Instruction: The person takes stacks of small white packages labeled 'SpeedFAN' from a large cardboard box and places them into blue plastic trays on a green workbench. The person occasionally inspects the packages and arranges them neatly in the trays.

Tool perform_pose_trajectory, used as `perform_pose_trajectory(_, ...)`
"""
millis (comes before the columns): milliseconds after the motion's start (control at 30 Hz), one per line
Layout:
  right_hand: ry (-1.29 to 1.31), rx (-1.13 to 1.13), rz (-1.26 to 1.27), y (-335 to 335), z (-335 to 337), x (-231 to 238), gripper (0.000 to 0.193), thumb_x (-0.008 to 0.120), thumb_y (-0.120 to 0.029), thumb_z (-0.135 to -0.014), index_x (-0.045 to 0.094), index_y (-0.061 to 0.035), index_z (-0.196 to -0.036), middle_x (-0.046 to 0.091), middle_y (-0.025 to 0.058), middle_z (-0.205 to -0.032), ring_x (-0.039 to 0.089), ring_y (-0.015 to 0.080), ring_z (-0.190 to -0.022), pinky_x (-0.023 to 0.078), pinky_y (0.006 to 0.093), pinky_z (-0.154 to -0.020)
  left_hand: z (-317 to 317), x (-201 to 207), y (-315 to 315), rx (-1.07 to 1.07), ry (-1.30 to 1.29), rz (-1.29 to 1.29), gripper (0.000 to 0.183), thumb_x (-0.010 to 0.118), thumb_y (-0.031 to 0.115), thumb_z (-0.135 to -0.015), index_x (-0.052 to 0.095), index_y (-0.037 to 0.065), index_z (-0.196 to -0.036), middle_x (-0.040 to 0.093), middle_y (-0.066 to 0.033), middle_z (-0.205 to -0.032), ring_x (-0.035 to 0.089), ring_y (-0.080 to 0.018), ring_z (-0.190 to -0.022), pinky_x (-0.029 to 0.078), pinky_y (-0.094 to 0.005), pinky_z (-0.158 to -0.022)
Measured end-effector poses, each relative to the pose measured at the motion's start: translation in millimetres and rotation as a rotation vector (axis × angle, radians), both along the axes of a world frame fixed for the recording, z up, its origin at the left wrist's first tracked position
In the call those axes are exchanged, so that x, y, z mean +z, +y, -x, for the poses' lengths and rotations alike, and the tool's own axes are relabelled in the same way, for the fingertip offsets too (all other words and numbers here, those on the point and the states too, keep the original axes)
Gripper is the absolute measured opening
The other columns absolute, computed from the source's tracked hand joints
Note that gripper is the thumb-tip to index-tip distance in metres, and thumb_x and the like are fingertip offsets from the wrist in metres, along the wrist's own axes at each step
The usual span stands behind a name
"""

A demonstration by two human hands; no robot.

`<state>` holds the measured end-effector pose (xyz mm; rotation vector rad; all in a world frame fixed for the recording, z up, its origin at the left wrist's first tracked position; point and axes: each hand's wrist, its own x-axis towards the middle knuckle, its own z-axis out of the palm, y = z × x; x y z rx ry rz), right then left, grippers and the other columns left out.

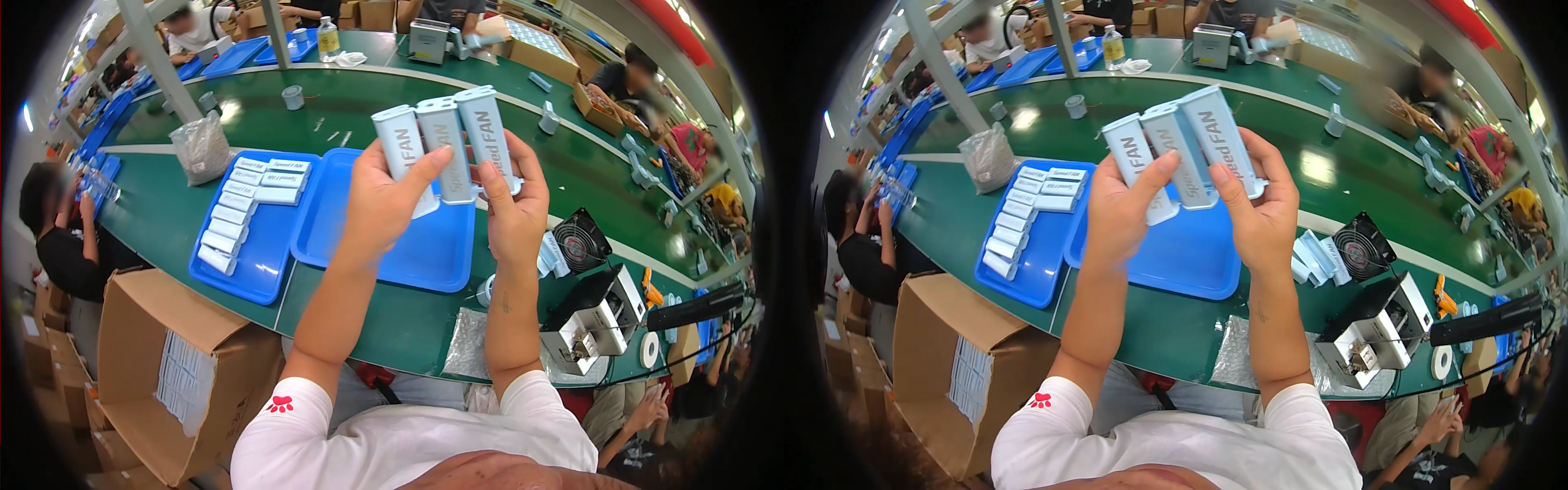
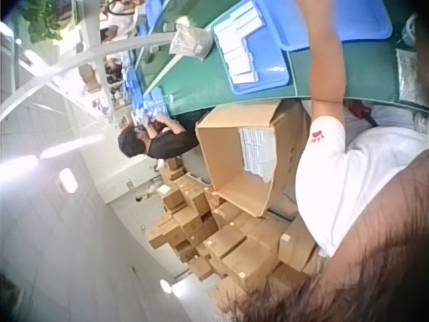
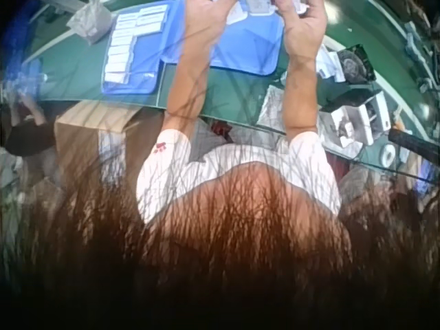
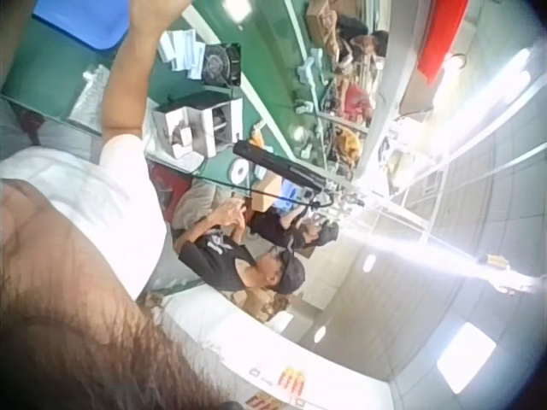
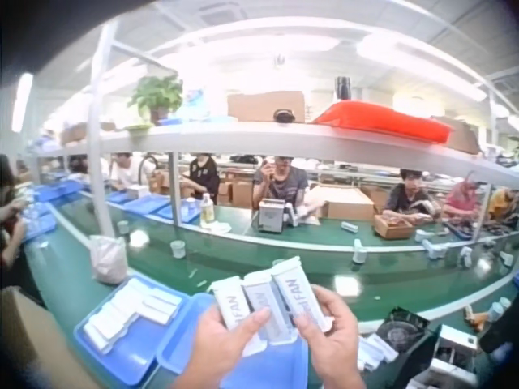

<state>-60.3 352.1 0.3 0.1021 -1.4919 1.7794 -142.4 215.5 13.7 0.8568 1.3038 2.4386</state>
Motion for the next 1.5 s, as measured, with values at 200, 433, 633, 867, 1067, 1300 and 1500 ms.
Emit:
perform_pose_trajectory(200, -0.039, -0.071, -0.028, -9, 12, -10, 0.048, 0.079, -0.004, -0.089, 0.06, 0.0009, -0.133, 0.07, 0.0102, -0.119, 0.067, 0.0169, -0.107, 0.054, 0.0314, -0.094, -3, -14, 4, 0.089, -0.039, -0.053, 0.027, 0.078, 0.014, -0.093, 0.068, 0.0, -0.115, 0.073, -0.0069, -0.105, 0.069, -0.0121, -0.092, 0.057, -0.0286, -0.078)
perform_pose_trajectory(433, -0.367, 0.222, -0.025, -53, 49, -40, 0.049, 0.08, -0.011, -0.089, 0.061, 0.003, -0.132, 0.071, 0.0129, -0.117, 0.07, 0.0194, -0.1, 0.06, 0.0311, -0.082, 4, -61, -51, 0.244, -0.318, -0.077, 0.042, 0.049, 0.038, -0.11, 0.064, 0.002, -0.125, 0.071, -0.0054, -0.109, 0.067, -0.0114, -0.093, 0.053, -0.0261, -0.082)
perform_pose_trajectory(633, -0.611, 0.303, -0.324, -111, 131, -79, 0.05, 0.082, -0.021, -0.086, 0.066, 0.0014, -0.128, 0.074, 0.0159, -0.109, 0.072, 0.0221, -0.098, 0.06, 0.0351, -0.08, 66, -153, -154, 0.608, -0.313, 0.499, 0.055, 0.041, 0.042, -0.109, 0.056, -0.003, -0.135, 0.067, -0.0192, -0.125, 0.063, -0.0308, -0.119, 0.046, -0.0388, -0.102)
perform_pose_trajectory(867, -0.682, 0.151, -0.921, -166, 215, -124, 0.071, 0.082, -0.045, -0.078, 0.066, -0.0007, -0.131, 0.069, 0.0242, -0.127, 0.068, 0.0376, -0.117, 0.052, 0.0423, -0.1, 92, -188, -212, 0.888, -0.279, 0.908, 0.056, 0.061, 0.037, -0.098, 0.052, -0.004, -0.135, 0.07, -0.0302, -0.116, 0.067, -0.0466, -0.11, 0.051, -0.0477, -0.097)
perform_pose_trajectory(1067, -0.619, 0.095, -1.103, -167, 246, -171, 0.071, 0.082, -0.047, -0.079, 0.066, -0.0015, -0.13, 0.07, 0.0248, -0.125, 0.067, 0.039, -0.117, 0.052, 0.0445, -0.1, 84, -179, -206, 1.031, -0.163, 0.951, 0.065, 0.065, 0.026, -0.097, 0.04, -0.011, -0.145, 0.053, -0.0373, -0.14, 0.055, -0.0477, -0.13, 0.045, -0.0474, -0.11)
perform_pose_trajectory(1300, -0.781, 0.163, -0.999, -176, 248, -162, 0.052, 0.074, -0.049, -0.089, 0.065, -0.0006, -0.106, 0.072, 0.0288, -0.109, 0.07, 0.0431, -0.105, 0.052, 0.0489, -0.088, 86, -185, -207, 1.015, -0.146, 1.141, 0.069, 0.067, 0.029, -0.095, 0.037, -0.005, -0.146, 0.07, -0.0314, -0.097, 0.068, -0.048, -0.097, 0.054, -0.0546, -0.084)
perform_pose_trajectory(1500, -0.568, 0.083, -1.158, -185, 241, -161, 0.039, 0.069, -0.04, -0.095, 0.062, -0.0015, -0.093, 0.069, 0.0237, -0.093, 0.067, 0.0432, -0.09, 0.052, 0.0503, -0.079, 61, -176, -202, 0.908, 0.047, 1.174, 0.071, 0.072, 0.032, -0.09, 0.042, 0.004, -0.148, 0.073, -0.0226, -0.092, 0.071, -0.0439, -0.09, 0.055, -0.0522, -0.079)
